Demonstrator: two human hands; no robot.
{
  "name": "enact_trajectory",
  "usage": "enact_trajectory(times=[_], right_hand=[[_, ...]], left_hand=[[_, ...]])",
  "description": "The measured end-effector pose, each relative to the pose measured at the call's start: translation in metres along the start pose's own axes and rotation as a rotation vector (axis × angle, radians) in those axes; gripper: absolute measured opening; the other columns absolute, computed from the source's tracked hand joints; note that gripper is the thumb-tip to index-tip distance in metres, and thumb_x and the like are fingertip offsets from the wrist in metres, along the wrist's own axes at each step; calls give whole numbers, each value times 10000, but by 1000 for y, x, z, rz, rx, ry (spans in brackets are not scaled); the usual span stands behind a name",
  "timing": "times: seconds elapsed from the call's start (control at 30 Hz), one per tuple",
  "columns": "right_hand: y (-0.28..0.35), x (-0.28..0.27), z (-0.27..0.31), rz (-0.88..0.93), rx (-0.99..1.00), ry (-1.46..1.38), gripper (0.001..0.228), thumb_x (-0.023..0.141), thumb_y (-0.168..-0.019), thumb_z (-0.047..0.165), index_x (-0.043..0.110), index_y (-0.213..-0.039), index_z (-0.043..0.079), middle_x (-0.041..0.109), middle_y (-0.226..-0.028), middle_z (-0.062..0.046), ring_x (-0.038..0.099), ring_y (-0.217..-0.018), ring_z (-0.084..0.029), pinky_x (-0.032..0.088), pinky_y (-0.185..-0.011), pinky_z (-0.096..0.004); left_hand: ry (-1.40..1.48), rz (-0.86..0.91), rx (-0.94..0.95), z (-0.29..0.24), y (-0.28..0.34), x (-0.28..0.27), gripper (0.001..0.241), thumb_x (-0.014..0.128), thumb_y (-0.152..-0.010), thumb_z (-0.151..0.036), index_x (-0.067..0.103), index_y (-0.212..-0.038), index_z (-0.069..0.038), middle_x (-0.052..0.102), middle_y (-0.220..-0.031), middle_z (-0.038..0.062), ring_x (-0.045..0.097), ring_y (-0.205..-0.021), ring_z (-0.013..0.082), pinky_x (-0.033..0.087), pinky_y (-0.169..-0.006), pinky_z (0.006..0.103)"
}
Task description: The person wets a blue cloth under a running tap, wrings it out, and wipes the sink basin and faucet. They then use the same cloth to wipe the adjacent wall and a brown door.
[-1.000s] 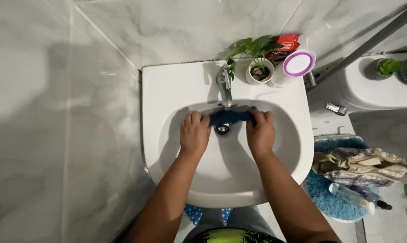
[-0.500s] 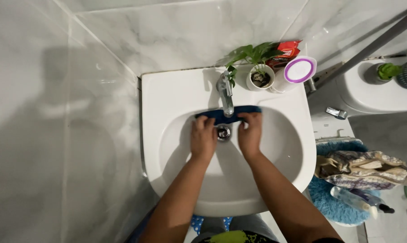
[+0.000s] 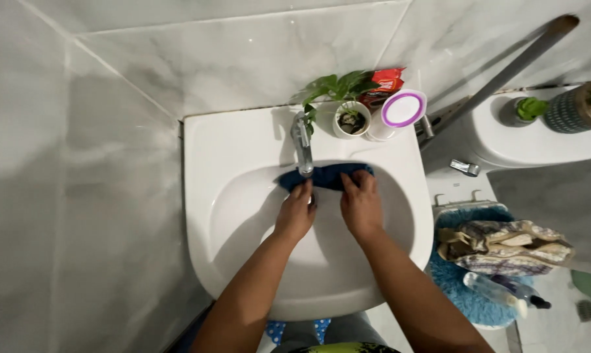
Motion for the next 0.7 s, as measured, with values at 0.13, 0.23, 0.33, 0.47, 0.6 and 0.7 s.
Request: enact_trajectory(times=[0.13, 0.23, 0.33, 0.47, 0.6, 0.7], right_hand=[[5, -30, -1, 71, -123, 380, 530, 717, -807, 149, 686, -1329, 235, 550, -1243, -93, 631, -1122, -247, 539, -900, -413], [-4, -31, -8, 166, -204, 485, 575, 681, -842, 167, 625, -1402, 281, 499, -1315, -85, 636, -1057, -241, 511, -796, -412], [-2, -14, -18, 387, -285, 551, 569, 643, -877, 174, 584, -1427, 304, 497, -1360, -92, 625, -1094, -260, 501, -803, -411], [12, 32, -22, 709, -282, 553, 574, 617, -919, 174, 524, -1471, 302, 521, -1257, -141, 683, -955, -241, 571, -777, -365], [38, 49, -18, 807, -268, 514, 501, 563, -940, 96, 556, -1435, 173, 563, -1194, -179, 697, -966, -286, 575, -749, -391], [64, 40, -4, 904, -206, 376, 428, 543, -951, 98, 613, -1370, 151, 574, -1210, -194, 726, -966, -316, 588, -758, -422]], left_hand=[[-186, -12, 127, -18, -15, 3, 548, 614, -916, -187, 526, -1451, -109, 590, -1317, 132, 666, -1117, 334, 566, -891, 441], [-273, -175, 131, -8, -26, -16, 427, 667, -882, -194, 611, -1299, -117, 630, -1152, 136, 708, -906, 357, 596, -751, 460], [-450, -316, 148, -2, -32, -17, 404, 713, -848, -203, 610, -1233, -135, 635, -994, 100, 699, -779, 306, 577, -678, 431], [-587, -26, 3, 27, -32, 31, 215, 623, -881, -189, 618, -1094, -166, 694, -808, 42, 705, -654, 259, 529, -576, 412], [-414, 236, -98, 28, -12, 14, 252, 645, -860, -143, 621, -1110, -131, 740, -857, 94, 757, -809, 327, 589, -722, 476], [-378, 442, -180, 46, 16, 11, 281, 722, -799, -226, 679, -1072, -176, 765, -932, 108, 759, -948, 360, 603, -766, 523]])
Point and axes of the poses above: each hand's wrist, its own y-axis away from the middle knuckle, its own x-axis out of the palm, z = x × y, the point moved 5 cm from there along -y, towards the middle knuckle
